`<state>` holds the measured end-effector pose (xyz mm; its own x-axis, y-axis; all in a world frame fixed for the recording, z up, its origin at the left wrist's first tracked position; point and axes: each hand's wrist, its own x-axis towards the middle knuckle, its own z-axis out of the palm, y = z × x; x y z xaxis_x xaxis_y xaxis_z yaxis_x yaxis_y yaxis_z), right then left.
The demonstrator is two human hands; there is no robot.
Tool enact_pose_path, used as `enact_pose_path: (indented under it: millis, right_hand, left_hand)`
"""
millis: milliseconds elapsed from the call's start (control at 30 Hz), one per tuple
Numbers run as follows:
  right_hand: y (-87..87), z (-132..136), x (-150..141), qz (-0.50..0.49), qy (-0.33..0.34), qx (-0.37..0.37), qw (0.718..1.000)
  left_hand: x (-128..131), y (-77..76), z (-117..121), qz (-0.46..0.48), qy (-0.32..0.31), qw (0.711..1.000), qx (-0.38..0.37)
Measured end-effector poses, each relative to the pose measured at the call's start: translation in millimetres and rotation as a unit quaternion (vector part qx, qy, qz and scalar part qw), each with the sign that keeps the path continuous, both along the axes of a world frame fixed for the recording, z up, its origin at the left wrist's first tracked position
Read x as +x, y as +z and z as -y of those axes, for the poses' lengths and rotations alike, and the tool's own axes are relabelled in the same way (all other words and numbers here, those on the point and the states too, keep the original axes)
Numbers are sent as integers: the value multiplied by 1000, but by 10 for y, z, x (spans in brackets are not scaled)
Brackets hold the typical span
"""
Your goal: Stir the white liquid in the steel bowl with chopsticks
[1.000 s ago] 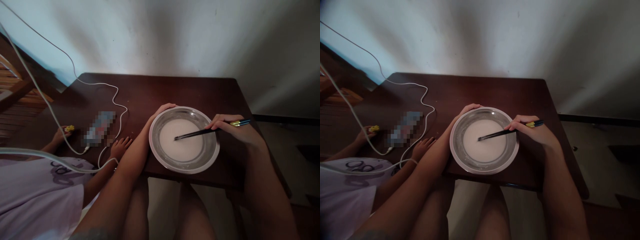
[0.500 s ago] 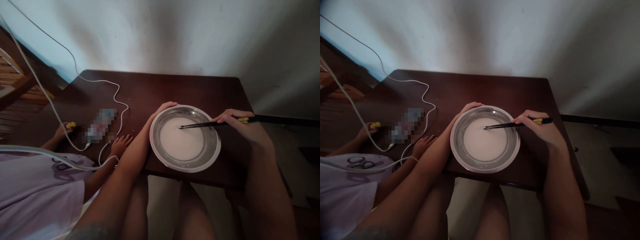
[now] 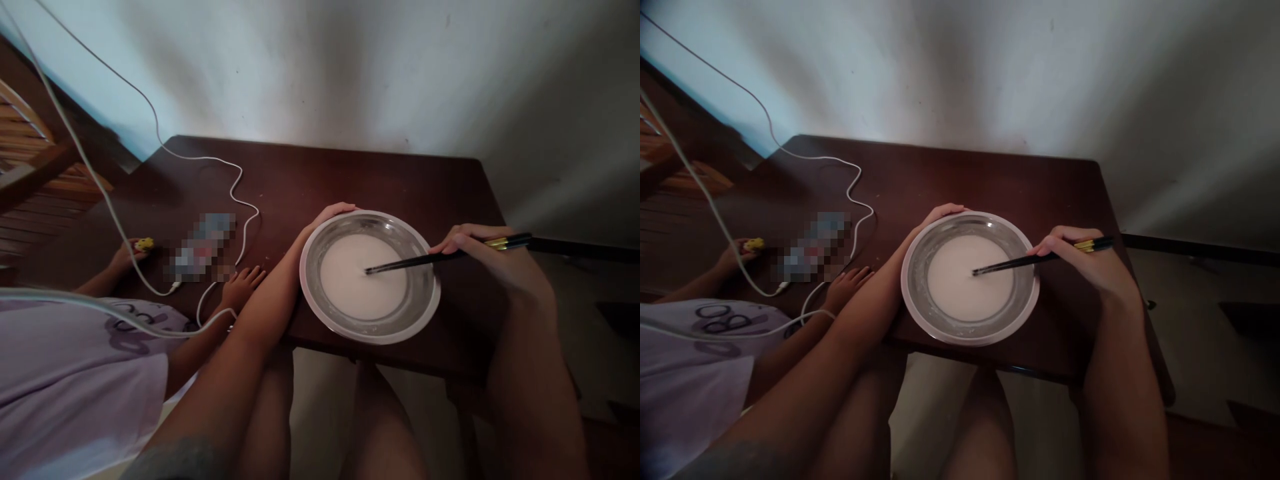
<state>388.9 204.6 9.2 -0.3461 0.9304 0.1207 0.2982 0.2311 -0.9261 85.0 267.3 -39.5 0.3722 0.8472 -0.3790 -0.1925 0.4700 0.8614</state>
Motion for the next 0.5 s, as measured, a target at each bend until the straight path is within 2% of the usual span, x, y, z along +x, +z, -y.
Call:
enact_pose_path:
  millis: [67,133,267,333,500]
  right_hand:
    - [-3,4,-25,13,45,-14,999]
    - [-10,4,-60,21,62,-11,998]
    - [2,8,-48,-2,-1,14,1000]
    - [17,17,-29,-10,-6,5,1000]
    - [-8,11,-96,1,66,-6,998]
  left_hand:
    - [-4,-22,-11,-1,3,1000,0]
    - [-7,-40,-24,-2,3,1000,5]
    - [-16,-72,-45,2,-9,1000,15]
    - [-21,-93,-56,4,-16,1000,16]
    - [-21,-155,-84,-6,-13,999,37]
